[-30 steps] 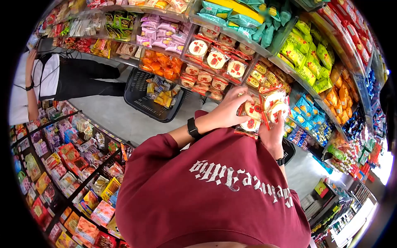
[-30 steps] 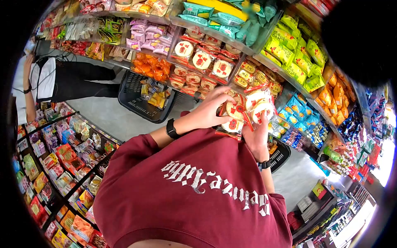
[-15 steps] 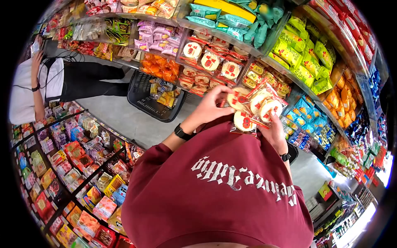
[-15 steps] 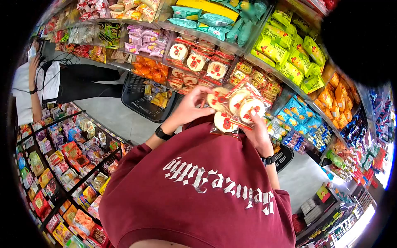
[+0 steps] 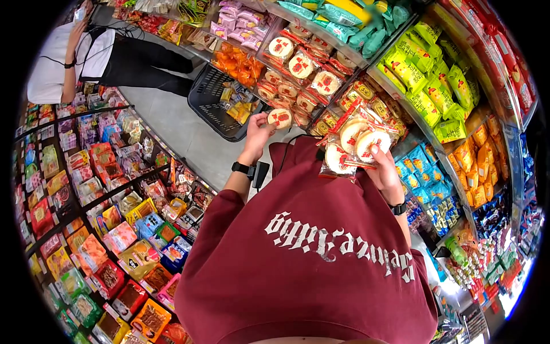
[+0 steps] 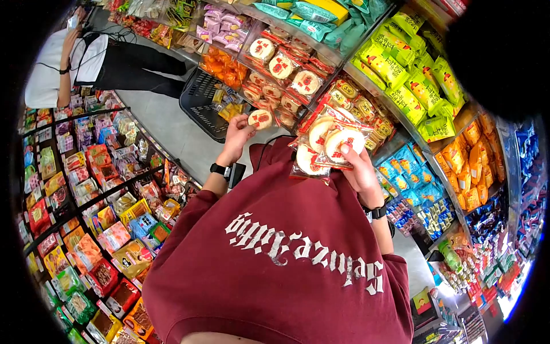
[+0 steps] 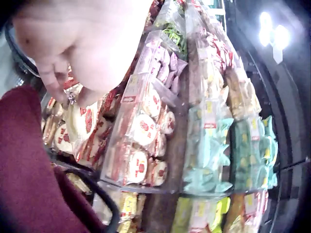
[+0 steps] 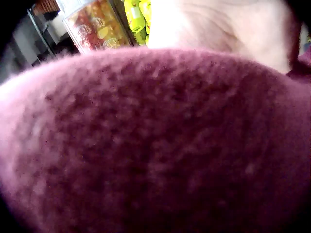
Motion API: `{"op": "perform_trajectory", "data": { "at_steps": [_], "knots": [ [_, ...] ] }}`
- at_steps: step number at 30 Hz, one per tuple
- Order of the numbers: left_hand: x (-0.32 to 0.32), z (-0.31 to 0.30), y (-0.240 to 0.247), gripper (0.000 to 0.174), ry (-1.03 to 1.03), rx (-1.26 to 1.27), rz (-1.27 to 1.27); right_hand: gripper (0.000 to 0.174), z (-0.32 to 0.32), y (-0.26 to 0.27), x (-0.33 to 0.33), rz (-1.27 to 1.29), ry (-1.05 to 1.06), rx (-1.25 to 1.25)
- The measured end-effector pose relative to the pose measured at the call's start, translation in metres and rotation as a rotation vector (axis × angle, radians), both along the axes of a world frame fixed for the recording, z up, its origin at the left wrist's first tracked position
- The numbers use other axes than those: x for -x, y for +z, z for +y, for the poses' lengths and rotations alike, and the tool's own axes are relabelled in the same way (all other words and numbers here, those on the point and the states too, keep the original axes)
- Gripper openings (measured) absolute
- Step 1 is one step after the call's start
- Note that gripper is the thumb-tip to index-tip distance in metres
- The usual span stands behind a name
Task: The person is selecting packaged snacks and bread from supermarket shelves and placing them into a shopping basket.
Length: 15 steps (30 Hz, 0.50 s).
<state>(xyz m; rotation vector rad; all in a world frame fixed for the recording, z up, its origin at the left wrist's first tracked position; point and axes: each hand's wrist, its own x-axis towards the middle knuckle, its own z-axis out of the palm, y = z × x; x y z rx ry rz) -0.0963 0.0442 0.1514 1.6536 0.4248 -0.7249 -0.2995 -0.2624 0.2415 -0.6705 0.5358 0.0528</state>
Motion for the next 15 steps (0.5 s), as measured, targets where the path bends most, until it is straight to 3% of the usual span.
{"op": "perform_trajectory", "data": {
  "at_steps": [1,2,4,6,8,9,10,13,15],
  "knots": [
    [0.000,0.004,-0.007,0.063,-0.085,-0.042,-0.052,0.065,-0.001,-0.001,0.002,-0.004,0.004,0.006],
    [0.000,0.005,-0.016,0.063,-0.084,-0.044,-0.049,0.065,-0.001,-0.001,0.003,-0.001,0.006,0.003],
    [-0.003,0.003,-0.031,0.068,-0.287,-0.220,-0.274,0.064,0.001,-0.003,0.005,-0.020,-0.008,-0.012],
    [-0.011,-0.003,-0.046,0.061,-0.260,-0.217,-0.309,0.060,0.004,-0.004,0.009,-0.014,-0.020,-0.043],
    [-0.030,-0.012,-0.062,0.048,-0.556,-0.338,-0.452,0.056,0.006,-0.003,0.011,-0.011,-0.038,-0.066],
    [-0.034,-0.018,-0.066,0.033,-0.589,-0.291,-0.627,0.056,0.009,-0.002,0.012,0.004,-0.065,-0.067],
    [-0.040,-0.024,-0.070,0.033,-0.597,-0.282,-0.628,0.056,0.011,0.000,0.012,0.016,-0.092,-0.065],
    [-0.053,-0.048,-0.078,0.020,-0.878,-0.242,-0.901,0.056,0.017,0.003,0.013,0.013,-0.136,-0.052],
    [-0.058,-0.063,-0.078,0.020,-1.002,-0.222,-0.885,0.055,0.024,0.003,0.015,0.024,-0.179,-0.043]
  ]
}}
